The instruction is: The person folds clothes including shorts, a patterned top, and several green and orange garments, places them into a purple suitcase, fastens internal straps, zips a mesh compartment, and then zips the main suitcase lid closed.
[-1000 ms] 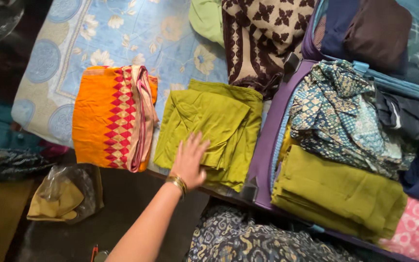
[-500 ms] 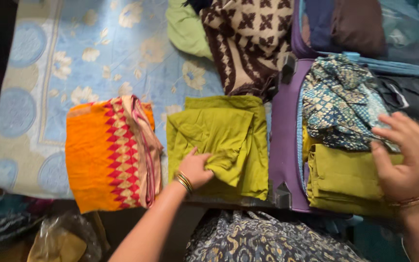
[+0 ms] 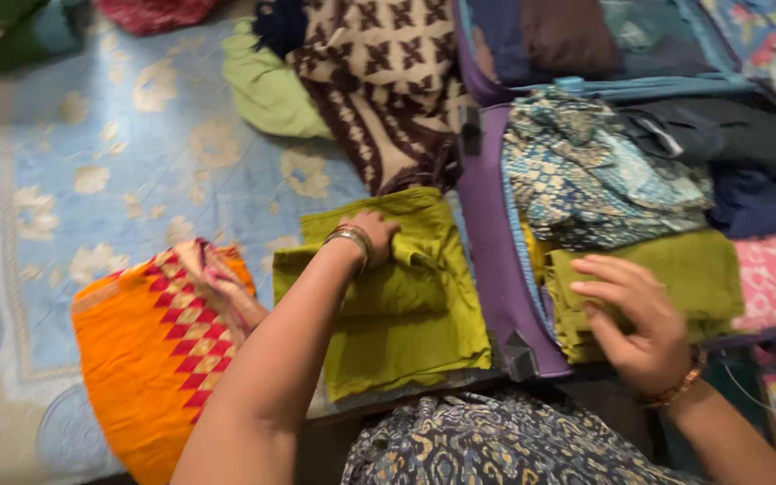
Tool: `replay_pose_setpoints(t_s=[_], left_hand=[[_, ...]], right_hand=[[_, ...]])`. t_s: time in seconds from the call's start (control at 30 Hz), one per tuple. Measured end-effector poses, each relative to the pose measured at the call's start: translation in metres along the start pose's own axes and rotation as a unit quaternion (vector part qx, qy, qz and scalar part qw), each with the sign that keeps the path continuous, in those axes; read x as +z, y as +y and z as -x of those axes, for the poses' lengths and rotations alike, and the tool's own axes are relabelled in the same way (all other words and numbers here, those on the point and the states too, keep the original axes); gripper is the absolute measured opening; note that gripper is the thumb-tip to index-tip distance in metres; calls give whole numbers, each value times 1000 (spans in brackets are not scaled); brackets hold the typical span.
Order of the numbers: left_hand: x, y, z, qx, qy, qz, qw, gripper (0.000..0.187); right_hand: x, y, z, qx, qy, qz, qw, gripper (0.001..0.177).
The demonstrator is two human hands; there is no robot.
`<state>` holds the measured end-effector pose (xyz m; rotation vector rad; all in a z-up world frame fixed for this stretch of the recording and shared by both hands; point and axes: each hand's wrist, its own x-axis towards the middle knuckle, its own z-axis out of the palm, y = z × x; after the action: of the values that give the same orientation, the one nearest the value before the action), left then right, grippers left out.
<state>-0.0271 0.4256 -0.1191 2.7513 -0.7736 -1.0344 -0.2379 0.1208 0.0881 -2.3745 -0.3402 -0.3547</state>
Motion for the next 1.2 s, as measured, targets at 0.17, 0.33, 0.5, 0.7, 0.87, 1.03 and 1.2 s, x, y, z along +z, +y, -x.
replay_pose_setpoints(t_s=[0.17, 0.33, 0.5, 0.7, 0.87, 1.03, 1.2], left_hand=[[16, -25, -2, -23, -79, 164, 983, 118], [43, -59, -2, -43, -118, 147, 981, 117], [75, -78, 25, -61, 25, 184, 981, 95], [-74, 19, 118, -82, 153, 283, 943, 63], [-184, 246, 143, -3, 148, 196, 969, 57], [-212, 448, 79, 214, 152, 126, 957, 59], [-221, 530, -31, 195, 226, 62, 952, 53]], right_hand=[[7, -3, 13, -13, -42, -33, 998, 30], [2, -4, 33, -43, -78, -53, 995, 29], [-3, 7, 43, -9, -65, -108, 992, 28], [-29, 2, 40, 109, -78, -211, 968, 46], [-91, 35, 43, 122, 34, -398, 908, 111], [-179, 127, 63, 352, 314, -347, 811, 74], [-228, 293, 33, 338, 341, -226, 848, 38]])
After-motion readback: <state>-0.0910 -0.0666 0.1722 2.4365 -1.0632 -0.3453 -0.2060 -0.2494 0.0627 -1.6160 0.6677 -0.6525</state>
